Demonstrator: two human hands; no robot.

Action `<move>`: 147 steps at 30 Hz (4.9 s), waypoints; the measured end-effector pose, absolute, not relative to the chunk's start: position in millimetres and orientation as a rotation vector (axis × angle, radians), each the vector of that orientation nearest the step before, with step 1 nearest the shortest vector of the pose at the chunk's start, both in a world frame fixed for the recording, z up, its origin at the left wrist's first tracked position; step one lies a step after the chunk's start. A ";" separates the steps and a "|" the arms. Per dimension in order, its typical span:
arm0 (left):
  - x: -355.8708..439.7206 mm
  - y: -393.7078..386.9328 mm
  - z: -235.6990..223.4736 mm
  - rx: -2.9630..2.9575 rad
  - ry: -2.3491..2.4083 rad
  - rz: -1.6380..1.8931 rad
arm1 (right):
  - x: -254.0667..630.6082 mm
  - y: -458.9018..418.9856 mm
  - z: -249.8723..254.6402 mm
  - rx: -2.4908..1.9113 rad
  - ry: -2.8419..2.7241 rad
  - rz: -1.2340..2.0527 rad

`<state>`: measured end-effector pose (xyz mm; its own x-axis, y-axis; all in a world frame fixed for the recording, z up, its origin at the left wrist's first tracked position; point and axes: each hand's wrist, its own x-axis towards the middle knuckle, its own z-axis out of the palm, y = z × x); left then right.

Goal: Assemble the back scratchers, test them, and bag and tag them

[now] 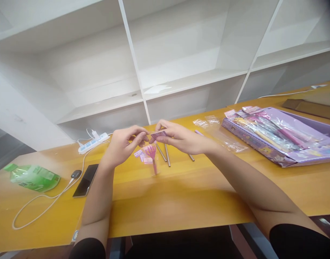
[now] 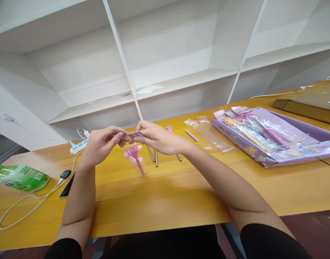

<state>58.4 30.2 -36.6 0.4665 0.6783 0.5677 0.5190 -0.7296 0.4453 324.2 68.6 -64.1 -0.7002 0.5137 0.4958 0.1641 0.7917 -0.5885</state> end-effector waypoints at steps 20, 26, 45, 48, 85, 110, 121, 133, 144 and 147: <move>70.5 26.8 -41.6 1.920 0.936 1.276 | 316.2 44.2 -63.9 -0.423 -2.091 0.094; 70.1 23.8 -40.5 1.905 0.940 1.266 | 314.6 48.8 -68.3 -0.390 -2.075 -0.144; 67.5 21.5 -38.8 1.874 0.968 1.301 | 311.4 45.0 -73.0 -0.419 -2.081 -0.204; 68.3 21.0 -39.2 1.871 0.944 1.323 | 310.8 45.9 -73.5 -0.410 -2.070 -0.222; 69.8 21.9 -39.2 1.908 0.953 1.218 | 309.6 53.8 -73.9 -0.391 -2.025 0.102; 66.0 37.7 -42.1 2.428 1.208 0.785 | 324.2 54.5 -70.4 -0.731 -2.185 0.240; 66.4 37.5 -41.0 2.432 1.177 0.782 | 323.3 69.4 -78.2 -0.397 -2.215 -0.269; 67.6 33.4 -37.6 2.459 1.220 0.734 | 319.4 70.8 -78.0 -0.421 -2.205 -0.244; 64.9 36.4 -40.0 2.427 1.217 0.746 | 319.9 75.9 -81.3 -0.371 -2.249 -0.201; 65.0 36.9 -40.8 2.427 1.222 0.754 | 318.2 76.6 -82.3 -0.366 -2.236 -0.179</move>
<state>65.0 36.9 -40.8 0.4947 0.8113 0.3117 0.6423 -0.5828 0.4977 318.2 76.6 -82.3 -0.6028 0.2010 0.7722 0.3210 0.9471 0.0041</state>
